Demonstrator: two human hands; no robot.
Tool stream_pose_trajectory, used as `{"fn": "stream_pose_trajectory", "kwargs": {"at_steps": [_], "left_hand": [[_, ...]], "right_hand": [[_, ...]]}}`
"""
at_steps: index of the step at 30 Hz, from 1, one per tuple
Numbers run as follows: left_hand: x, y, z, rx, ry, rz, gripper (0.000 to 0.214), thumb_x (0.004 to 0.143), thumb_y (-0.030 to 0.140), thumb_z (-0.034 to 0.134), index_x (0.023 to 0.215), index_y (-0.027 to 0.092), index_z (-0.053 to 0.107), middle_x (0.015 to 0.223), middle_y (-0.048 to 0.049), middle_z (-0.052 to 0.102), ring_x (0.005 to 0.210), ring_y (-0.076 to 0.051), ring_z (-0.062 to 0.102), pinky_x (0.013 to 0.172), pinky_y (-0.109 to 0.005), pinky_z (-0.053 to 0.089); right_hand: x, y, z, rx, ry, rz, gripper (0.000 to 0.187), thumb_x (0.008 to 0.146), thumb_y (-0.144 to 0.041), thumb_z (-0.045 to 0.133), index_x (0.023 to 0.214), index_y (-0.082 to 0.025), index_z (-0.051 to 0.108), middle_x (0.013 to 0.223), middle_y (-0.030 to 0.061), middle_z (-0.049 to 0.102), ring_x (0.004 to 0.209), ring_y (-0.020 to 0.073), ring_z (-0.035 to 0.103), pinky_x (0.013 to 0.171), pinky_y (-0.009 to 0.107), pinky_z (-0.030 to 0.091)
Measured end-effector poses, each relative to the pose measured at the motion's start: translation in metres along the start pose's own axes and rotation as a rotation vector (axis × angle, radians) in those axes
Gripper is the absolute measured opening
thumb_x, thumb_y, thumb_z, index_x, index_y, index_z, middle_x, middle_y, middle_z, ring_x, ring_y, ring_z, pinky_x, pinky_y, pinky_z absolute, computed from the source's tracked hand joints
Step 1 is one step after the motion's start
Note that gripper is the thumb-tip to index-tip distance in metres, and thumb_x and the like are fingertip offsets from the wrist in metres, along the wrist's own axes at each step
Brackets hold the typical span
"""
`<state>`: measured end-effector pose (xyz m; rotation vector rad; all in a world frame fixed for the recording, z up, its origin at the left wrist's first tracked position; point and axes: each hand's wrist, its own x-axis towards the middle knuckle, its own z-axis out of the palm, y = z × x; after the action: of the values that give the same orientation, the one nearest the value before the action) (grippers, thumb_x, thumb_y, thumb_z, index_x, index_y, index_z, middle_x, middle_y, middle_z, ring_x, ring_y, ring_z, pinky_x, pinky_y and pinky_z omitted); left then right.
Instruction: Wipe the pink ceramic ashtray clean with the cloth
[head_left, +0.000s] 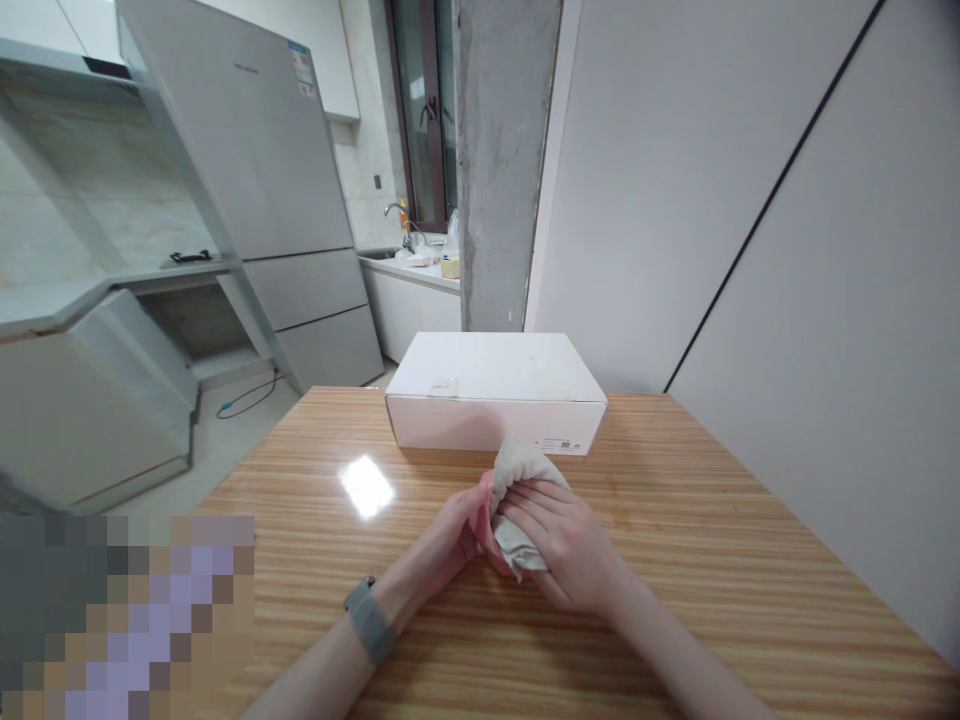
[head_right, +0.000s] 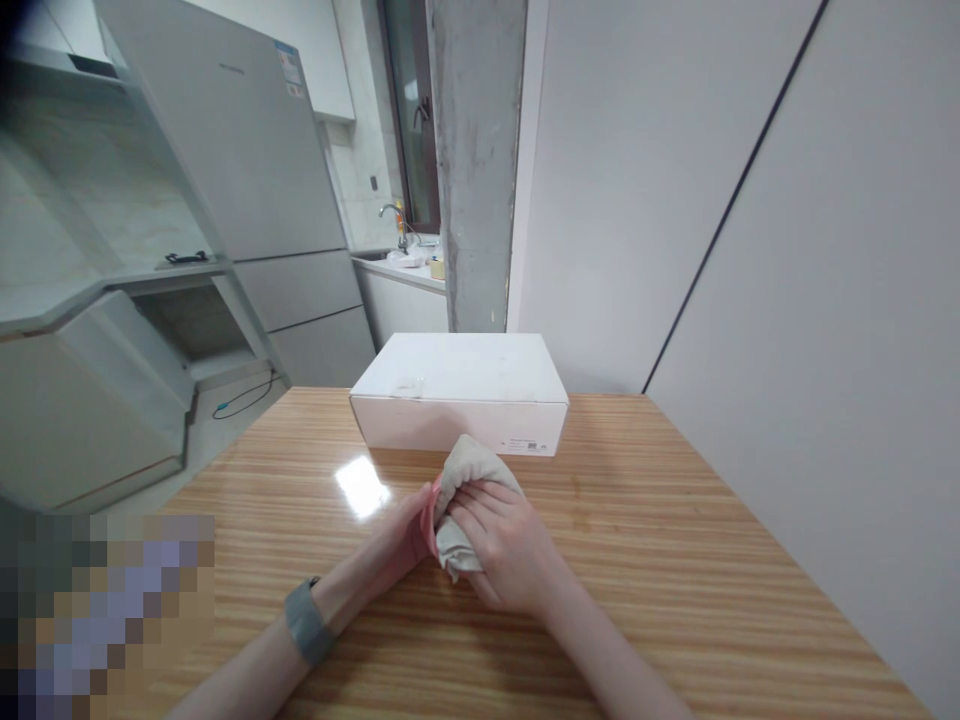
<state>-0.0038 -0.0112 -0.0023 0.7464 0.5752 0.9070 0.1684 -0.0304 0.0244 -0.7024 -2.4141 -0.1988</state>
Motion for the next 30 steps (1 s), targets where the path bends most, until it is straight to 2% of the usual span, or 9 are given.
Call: {"fn": "stream_pose_trajectory", "kwargs": {"at_steps": [8,15,20,25,30], "left_hand": [[0.0016,-0.0051,-0.0083,-0.083,-0.075,0.025,0.033,0.083,0.033,0.062,0.105,0.009,0.069,0.097,-0.0080,0.069,0.089,-0.017,0.058,0.081,-0.028,0.045],[0.0032,-0.0049,-0.0107,-0.067,-0.047,0.016,0.037,0.086,0.040,0.062,0.103,0.008,0.070,0.098,-0.0093,0.070,0.098,-0.019,0.059,0.092,-0.029,0.042],[0.0021,-0.0049,-0.0082,-0.064,-0.051,0.044,0.033,0.084,0.035,0.066,0.104,0.010,0.069,0.098,-0.0078,0.069,0.094,-0.018,0.059,0.089,-0.029,0.043],[-0.0001,-0.0036,-0.0024,-0.079,-0.088,0.096,0.029,0.083,0.026,0.065,0.108,0.011,0.068,0.106,-0.0101,0.069,0.099,-0.020,0.060,0.089,-0.030,0.044],[0.0028,-0.0059,-0.0053,-0.079,-0.057,0.045,0.042,0.085,0.042,0.062,0.109,0.009,0.068,0.109,-0.0126,0.069,0.110,-0.024,0.057,0.104,-0.035,0.037]], "right_hand": [[-0.0013,-0.0020,0.0055,-0.010,-0.005,-0.010,0.045,0.082,-0.028,0.041,0.111,-0.004,0.065,0.109,0.0203,0.071,0.104,0.0309,0.067,0.099,0.045,0.049],[0.0013,-0.0054,0.0030,0.043,-0.064,0.018,0.045,0.081,-0.028,0.042,0.110,-0.002,0.066,0.108,0.0210,0.071,0.103,0.0313,0.066,0.102,0.045,0.046],[0.0027,-0.0042,0.0031,0.015,-0.041,0.024,0.045,0.081,-0.025,0.042,0.110,-0.001,0.066,0.107,0.0216,0.071,0.103,0.0316,0.066,0.100,0.046,0.048],[0.0021,-0.0038,0.0037,-0.022,0.006,0.005,0.044,0.081,-0.025,0.042,0.108,-0.001,0.066,0.105,0.0217,0.072,0.100,0.0317,0.067,0.098,0.045,0.049],[0.0011,-0.0053,0.0040,-0.005,-0.033,0.018,0.044,0.082,-0.027,0.042,0.112,-0.003,0.064,0.109,0.0212,0.071,0.105,0.0307,0.066,0.101,0.045,0.048]]}}
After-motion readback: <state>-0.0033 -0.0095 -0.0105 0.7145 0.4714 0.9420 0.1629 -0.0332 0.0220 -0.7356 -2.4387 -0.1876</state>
